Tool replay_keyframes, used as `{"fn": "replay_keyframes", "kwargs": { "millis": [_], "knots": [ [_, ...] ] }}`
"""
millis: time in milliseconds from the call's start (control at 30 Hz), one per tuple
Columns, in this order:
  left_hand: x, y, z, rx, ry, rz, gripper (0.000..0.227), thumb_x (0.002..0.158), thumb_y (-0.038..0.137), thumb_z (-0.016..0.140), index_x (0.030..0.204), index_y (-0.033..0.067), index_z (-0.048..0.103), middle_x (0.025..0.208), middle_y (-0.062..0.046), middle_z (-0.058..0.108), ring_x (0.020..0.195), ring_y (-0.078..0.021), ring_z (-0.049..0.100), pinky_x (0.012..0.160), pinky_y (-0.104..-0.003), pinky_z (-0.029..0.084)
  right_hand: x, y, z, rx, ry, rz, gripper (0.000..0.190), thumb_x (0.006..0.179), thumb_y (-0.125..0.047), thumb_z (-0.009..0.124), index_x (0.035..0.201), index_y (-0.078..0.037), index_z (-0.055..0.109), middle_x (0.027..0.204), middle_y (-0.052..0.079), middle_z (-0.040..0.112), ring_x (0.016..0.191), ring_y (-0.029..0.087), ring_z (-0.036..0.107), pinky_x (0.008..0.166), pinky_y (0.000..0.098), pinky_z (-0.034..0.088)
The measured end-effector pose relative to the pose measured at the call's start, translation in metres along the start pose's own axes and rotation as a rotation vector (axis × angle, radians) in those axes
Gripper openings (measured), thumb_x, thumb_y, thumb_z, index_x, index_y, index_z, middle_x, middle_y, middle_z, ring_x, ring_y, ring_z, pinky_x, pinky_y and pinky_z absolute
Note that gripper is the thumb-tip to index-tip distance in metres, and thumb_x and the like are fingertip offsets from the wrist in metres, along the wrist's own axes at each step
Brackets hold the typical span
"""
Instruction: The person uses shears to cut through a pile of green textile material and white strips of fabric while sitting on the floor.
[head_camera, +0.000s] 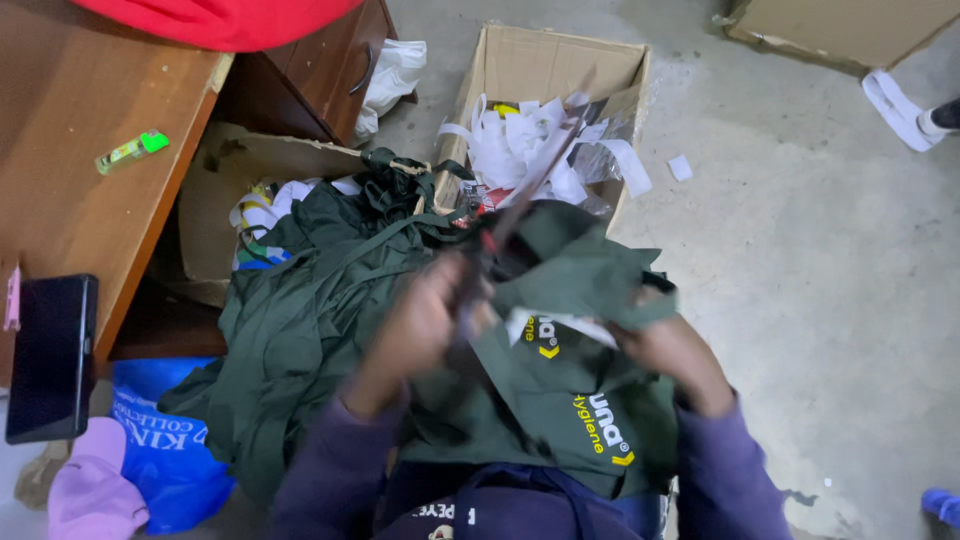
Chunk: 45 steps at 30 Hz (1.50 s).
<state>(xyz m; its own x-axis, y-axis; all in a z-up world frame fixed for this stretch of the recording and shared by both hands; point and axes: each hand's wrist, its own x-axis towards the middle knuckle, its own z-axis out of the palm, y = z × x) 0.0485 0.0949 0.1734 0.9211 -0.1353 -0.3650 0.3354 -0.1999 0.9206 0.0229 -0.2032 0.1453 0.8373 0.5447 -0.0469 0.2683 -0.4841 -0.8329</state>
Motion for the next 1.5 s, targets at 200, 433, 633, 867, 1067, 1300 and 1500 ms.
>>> {"fn": "replay_keyframes", "kwargs": {
  "millis": [200,433,633,867,1067,1300,1500],
  "knots": [
    [0.108,0.016,0.0,0.551,0.218,0.583,0.023,0.089,0.019,0.074,0.099,0.0105,0.055,0.086,-0.016,0.074,0.083,-0.0361,0.075,0.065,-0.043,0.049,-0.041,0.001,-0.01,-0.023,0.022,0.021,0.024,0.098,-0.033,0.057,0.085,-0.019,0.07,0.06,-0.007,0.059,0.039,0.006,0.056,0.04,0.0248,0.044],
    [0.039,0.039,0.016,0.391,0.16,0.251,0.051,0.075,0.055,0.078,0.098,0.0141,0.058,0.088,-0.004,0.063,0.08,-0.0193,0.055,0.071,-0.038,0.044,-0.077,0.119,-0.009,1.653,0.676,0.156,0.019,0.104,-0.003,0.052,0.12,0.004,0.06,0.044,-0.006,0.046,0.034,0.003,0.051,0.055,0.018,0.061],
    [0.006,-0.06,0.133,-0.755,-0.712,0.216,0.024,0.099,0.002,0.06,0.104,0.0134,0.04,0.097,-0.006,0.052,0.086,-0.0084,0.05,0.081,-0.023,0.036,-0.074,0.048,0.028,1.444,0.66,0.318,0.008,0.101,-0.005,0.058,0.108,-0.002,0.058,0.08,0.009,0.066,0.033,-0.004,0.046,0.024,0.0095,0.033],
    [0.151,-0.176,0.079,0.479,0.302,0.238,0.046,0.081,0.004,0.062,0.125,0.0043,0.047,0.115,-0.017,0.068,0.096,-0.0441,0.067,0.076,-0.054,0.052,-0.145,0.046,0.045,1.401,0.466,0.259,0.012,0.095,-0.002,0.064,0.1,0.007,0.06,0.052,0.007,0.055,0.025,0.005,0.039,0.017,0.0209,0.027],
    [0.151,-0.144,0.014,0.251,0.107,-0.049,0.034,0.082,0.043,0.073,0.101,0.0154,0.066,0.101,-0.005,0.068,0.095,-0.0225,0.062,0.081,-0.036,0.046,-0.169,0.106,0.049,1.433,0.377,0.492,0.017,0.103,-0.003,0.053,0.113,0.01,0.061,0.051,0.01,0.051,0.027,0.01,0.04,0.016,0.0222,0.026],
    [0.065,-0.095,0.044,0.48,0.287,-0.072,0.045,0.087,0.042,0.08,0.101,0.0093,0.054,0.096,-0.012,0.077,0.086,-0.0315,0.076,0.075,-0.048,0.054,-0.152,0.087,0.047,1.28,0.458,0.7,0.014,0.1,-0.007,0.061,0.101,0.007,0.06,0.05,0.007,0.051,0.023,0.005,0.035,0.017,0.021,0.016],
    [0.06,-0.147,0.075,0.151,0.06,-0.197,0.039,0.073,0.041,0.082,0.092,0.0115,0.066,0.087,0.0,0.067,0.081,-0.0118,0.06,0.071,-0.033,0.049,-0.153,0.09,0.056,1.104,0.464,0.74,0.017,0.098,-0.011,0.064,0.095,0.006,0.063,0.062,0.003,0.047,0.03,0.007,0.032,0.022,0.0207,0.022]
  ]
}}
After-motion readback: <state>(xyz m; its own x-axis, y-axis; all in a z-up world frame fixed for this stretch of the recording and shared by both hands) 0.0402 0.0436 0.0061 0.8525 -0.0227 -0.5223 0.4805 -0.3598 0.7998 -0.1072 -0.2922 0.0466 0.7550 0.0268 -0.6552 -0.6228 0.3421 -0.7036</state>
